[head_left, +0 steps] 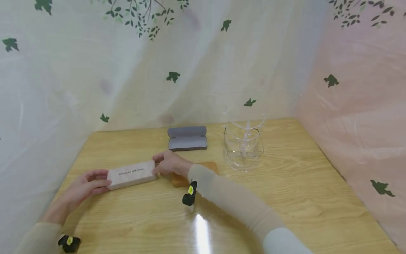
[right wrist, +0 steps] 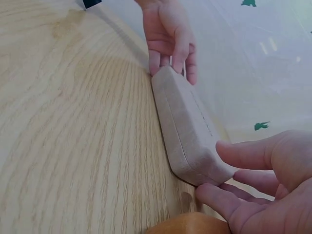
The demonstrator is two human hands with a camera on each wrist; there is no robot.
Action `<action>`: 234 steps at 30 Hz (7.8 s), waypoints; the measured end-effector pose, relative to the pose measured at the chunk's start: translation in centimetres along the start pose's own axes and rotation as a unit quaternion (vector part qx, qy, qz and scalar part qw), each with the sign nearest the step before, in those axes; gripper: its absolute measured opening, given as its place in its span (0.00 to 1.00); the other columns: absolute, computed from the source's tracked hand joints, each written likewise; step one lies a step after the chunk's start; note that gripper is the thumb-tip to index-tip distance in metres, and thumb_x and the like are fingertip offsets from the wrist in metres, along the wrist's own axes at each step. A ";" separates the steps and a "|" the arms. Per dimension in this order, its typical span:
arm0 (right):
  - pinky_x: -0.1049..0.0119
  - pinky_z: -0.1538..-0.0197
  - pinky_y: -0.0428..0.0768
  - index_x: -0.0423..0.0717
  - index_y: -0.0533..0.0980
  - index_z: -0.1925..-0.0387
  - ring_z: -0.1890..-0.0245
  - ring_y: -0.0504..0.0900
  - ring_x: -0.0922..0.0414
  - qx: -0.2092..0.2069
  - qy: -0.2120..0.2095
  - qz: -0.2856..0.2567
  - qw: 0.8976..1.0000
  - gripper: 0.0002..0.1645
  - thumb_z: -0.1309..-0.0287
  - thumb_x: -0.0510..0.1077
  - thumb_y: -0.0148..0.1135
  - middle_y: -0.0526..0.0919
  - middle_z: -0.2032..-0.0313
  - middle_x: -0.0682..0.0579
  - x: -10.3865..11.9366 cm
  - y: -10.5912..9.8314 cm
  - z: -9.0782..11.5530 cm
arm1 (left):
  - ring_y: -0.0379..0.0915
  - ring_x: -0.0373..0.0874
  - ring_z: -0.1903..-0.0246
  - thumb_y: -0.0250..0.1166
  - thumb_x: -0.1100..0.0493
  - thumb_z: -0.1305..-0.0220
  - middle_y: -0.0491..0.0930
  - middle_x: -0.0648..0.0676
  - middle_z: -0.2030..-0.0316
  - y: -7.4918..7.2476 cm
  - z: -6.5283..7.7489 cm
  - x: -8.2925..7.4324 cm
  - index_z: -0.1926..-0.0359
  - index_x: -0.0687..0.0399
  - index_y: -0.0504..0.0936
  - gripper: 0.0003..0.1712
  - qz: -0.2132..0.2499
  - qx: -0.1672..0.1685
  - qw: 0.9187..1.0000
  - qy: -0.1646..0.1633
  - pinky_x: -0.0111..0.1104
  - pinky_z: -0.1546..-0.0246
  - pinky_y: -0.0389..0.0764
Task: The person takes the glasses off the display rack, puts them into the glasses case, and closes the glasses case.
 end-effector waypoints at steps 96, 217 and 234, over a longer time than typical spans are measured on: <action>0.58 0.46 0.82 0.35 0.50 0.23 0.51 0.83 0.59 -0.118 -0.090 -0.063 0.987 0.44 0.31 0.36 0.63 0.63 0.35 0.26 -15.3 -30.8 17.7 | 0.69 0.51 0.43 0.69 0.60 0.33 0.64 0.60 0.37 35.6 -12.8 -15.7 0.33 0.60 0.70 0.31 0.148 0.074 0.984 0.069 0.48 0.49 0.83; 0.44 0.42 0.78 0.51 0.47 0.19 0.50 0.85 0.45 0.058 -0.100 -0.151 0.982 0.54 0.36 0.34 0.68 0.82 0.49 0.34 -9.3 -19.2 16.0 | 0.78 0.67 0.52 0.64 0.59 0.28 0.69 0.70 0.41 21.3 -3.6 -12.2 0.29 0.48 0.71 0.28 0.021 0.230 0.963 0.138 0.44 0.58 0.86; 0.43 0.41 0.77 0.57 0.39 0.18 0.52 0.86 0.46 0.089 -0.126 -0.162 0.975 0.58 0.35 0.31 0.64 0.85 0.56 0.42 -6.8 -18.4 14.6 | 0.80 0.56 0.45 0.64 0.51 0.27 0.70 0.63 0.33 19.9 -3.3 -11.4 0.24 0.42 0.64 0.34 0.019 0.217 0.965 0.144 0.49 0.47 0.82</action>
Point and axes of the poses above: each hand's wrist, its own z-axis away from the middle knuckle, its own y-axis out of the palm, x = y × z, the point moved 2 cm from there along -z, towards the middle knuckle
